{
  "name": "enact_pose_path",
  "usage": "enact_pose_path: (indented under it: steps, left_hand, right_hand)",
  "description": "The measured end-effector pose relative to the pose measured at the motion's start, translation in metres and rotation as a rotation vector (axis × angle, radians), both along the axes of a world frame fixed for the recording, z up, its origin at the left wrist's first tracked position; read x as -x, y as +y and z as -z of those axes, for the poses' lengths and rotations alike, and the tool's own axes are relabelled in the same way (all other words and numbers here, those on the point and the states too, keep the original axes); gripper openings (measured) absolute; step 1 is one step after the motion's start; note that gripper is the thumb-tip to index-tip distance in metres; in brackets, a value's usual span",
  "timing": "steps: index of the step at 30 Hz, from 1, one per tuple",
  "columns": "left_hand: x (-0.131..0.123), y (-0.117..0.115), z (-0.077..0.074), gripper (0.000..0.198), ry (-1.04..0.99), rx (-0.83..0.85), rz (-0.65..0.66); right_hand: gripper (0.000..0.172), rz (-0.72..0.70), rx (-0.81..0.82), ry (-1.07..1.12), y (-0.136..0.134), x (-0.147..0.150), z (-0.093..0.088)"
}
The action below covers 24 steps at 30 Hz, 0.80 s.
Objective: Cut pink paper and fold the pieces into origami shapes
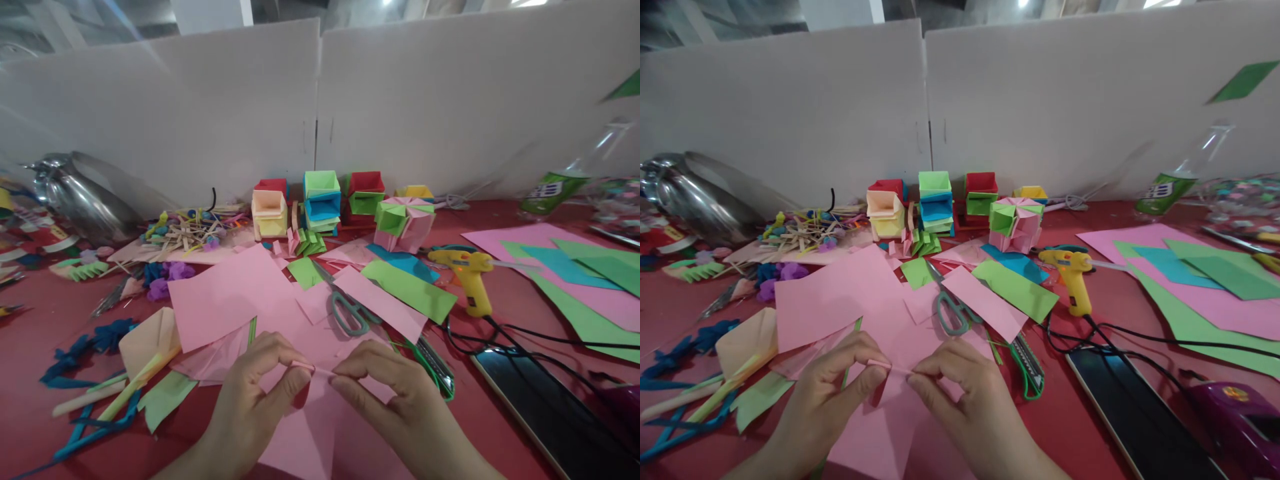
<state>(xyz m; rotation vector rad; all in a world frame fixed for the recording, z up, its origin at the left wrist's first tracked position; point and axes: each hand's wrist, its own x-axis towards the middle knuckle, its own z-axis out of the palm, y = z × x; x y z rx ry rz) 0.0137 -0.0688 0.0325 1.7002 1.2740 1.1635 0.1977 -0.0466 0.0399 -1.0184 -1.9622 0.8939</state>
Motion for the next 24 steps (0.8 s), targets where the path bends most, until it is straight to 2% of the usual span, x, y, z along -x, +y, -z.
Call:
enact_pose_path:
  steps: [3,6,13,18,24]
  left_hand:
    - [-0.0005,-0.0003,0.0012,0.013,0.022,-0.028,0.013]
    - [-0.0008,-0.0017,0.0002,0.012,0.051,-0.038,0.034]
    - [-0.0033,-0.0018,-0.0034,0.023,0.048,0.083,0.037]
    - [-0.0065,-0.0026,-0.0005,0.022,-0.038,0.196,0.036]
    - [-0.006,-0.0043,0.001,0.019,-0.017,0.24,0.021]
  right_hand:
    - [0.008,-0.022,-0.071,0.011,0.0007,-0.0004,0.0013]
    - [0.01,-0.028,-0.071,-0.003,0.0013,-0.0007,0.0015]
    - [0.009,-0.05,-0.022,0.02,0.0007,-0.0003,0.0049]
    - [0.014,-0.015,0.11,0.055,-0.0017,0.0006,0.0014]
    - [0.018,0.068,0.223,0.11,-0.0012,0.0013,0.0011]
